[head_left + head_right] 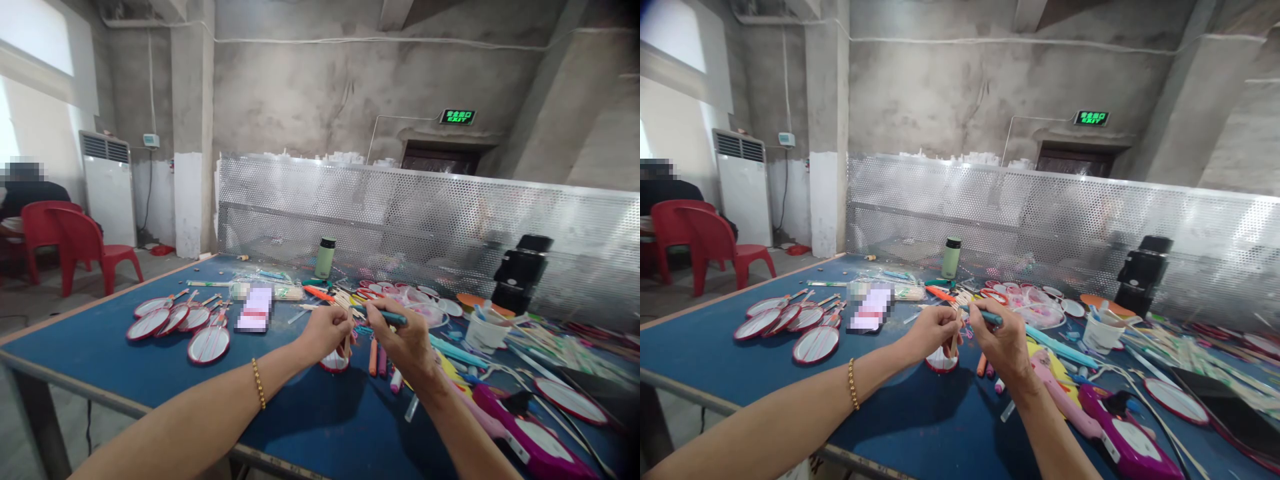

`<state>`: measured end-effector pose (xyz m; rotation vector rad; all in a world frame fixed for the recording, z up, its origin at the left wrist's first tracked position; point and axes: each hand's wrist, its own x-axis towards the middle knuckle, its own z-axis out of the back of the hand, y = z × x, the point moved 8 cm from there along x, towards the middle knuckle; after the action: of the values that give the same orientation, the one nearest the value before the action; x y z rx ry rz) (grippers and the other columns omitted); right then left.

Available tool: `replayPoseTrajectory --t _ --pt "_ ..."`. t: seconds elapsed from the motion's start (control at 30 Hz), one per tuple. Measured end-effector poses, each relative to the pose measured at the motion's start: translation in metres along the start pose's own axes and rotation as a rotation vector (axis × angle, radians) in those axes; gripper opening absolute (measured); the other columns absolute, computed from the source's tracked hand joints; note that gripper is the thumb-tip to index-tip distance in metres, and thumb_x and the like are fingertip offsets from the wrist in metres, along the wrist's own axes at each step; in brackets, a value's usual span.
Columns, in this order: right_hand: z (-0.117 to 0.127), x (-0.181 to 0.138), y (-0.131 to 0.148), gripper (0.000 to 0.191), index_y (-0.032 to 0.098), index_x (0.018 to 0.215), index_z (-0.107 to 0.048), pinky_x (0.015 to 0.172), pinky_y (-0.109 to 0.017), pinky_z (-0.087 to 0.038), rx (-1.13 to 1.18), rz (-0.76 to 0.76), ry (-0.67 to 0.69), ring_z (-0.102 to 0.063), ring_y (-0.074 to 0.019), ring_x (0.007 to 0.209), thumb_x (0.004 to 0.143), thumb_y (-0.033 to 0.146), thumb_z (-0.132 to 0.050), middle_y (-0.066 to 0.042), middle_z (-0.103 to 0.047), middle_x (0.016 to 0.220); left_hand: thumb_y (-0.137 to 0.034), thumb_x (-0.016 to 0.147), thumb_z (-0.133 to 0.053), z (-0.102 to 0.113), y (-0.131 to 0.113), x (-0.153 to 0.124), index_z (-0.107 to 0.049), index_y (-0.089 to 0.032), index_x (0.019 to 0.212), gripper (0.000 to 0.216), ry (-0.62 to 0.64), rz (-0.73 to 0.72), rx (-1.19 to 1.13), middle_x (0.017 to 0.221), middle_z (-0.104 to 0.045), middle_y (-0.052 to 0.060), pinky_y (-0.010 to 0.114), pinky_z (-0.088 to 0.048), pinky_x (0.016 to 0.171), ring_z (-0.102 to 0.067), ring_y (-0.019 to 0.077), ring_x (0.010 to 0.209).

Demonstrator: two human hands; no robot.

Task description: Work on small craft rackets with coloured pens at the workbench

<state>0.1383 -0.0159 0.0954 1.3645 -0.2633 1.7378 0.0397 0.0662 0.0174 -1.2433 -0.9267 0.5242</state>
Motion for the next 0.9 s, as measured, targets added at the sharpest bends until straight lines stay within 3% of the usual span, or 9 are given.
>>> replayPoseTrajectory --t 0.9 --pt "-0.001 -0.0008 0.0012 0.022 0.019 0.076 -0.069 0.06 -0.026 -0.051 -0.001 -0.001 0.021 -0.064 -0.0156 0.063 0.089 0.032 -0.057 -0.003 -0.07 0.07 -0.021 0.079 -0.052 -0.0002 -0.001 -0.0019 -0.054 -0.017 0.068 0.012 0.0 0.001 -0.006 0.055 -0.063 -0.002 0.022 -0.046 0.04 -0.058 0.0123 0.039"
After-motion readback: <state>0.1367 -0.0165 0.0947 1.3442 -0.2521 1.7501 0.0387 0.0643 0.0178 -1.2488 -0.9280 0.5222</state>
